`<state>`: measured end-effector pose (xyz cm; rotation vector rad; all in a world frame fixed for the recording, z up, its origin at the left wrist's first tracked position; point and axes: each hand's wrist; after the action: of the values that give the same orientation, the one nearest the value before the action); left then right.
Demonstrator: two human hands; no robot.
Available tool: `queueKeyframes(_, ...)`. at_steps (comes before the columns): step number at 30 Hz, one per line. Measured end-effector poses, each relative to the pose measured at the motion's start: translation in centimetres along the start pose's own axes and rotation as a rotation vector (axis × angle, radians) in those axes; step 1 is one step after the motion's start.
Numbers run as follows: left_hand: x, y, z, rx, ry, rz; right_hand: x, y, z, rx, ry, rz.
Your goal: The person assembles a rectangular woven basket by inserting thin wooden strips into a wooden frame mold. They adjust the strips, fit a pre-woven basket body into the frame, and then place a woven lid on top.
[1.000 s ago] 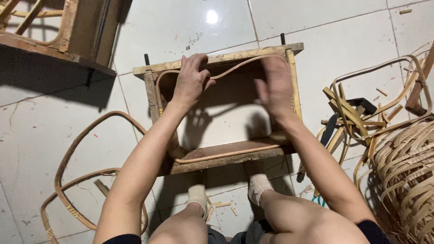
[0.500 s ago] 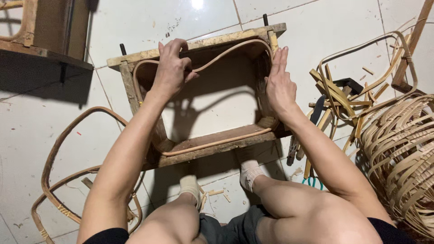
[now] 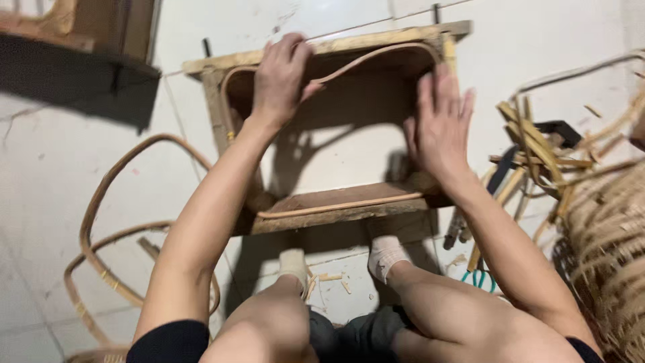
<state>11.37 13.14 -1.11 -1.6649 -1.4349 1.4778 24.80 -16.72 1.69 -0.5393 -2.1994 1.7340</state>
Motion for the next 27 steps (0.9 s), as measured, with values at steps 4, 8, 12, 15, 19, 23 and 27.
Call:
queueKeyframes(4, 0.2, 0.4, -1.3, 0.105, 0.113, -0.207, 7.1, -0.6, 1.4, 0.503, -0.493, -0.637)
queueKeyframes(8, 0.3, 2.2, -2.7, -0.043, 0.144, -0.397, 10.7, 0.2, 2.1, 0.65, -0.601, -0.721)
queueKeyframes(12, 1.0, 3.1, -2.6, -0.001, 0.169, -0.312, 10.7, 0.7, 1.7, 0.812, -0.572, -0.696)
queueKeyframes(15, 1.4, 3.0, -2.5, -0.033, 0.199, -0.297, 10.3, 0.7, 1.1, 0.837, -0.557, -0.754)
queueKeyframes(19, 1.1, 2.7, -2.7, -0.02, 0.187, -0.229, 10.1, 0.6, 0.3, 0.837, -0.543, -0.814)
queueKeyframes(23, 0.9, 2.5, -3.0, 0.001, 0.189, -0.225, 10.2, 0.9, -0.4, 0.781, -0.538, -0.879)
queueKeyframes(27, 1.0, 2.3, -3.0, -0.002, 0.21, -0.213, 10.2, 1.2, -0.3, 0.942, -0.539, -0.725)
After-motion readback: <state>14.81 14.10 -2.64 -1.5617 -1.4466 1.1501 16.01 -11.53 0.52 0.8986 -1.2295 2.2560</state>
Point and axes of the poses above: each hand's wrist, its own z-axis away from the middle knuckle, its own y-axis out of the palm, x = y × z, and after that the axes turned 3 degrees about z, right-handed
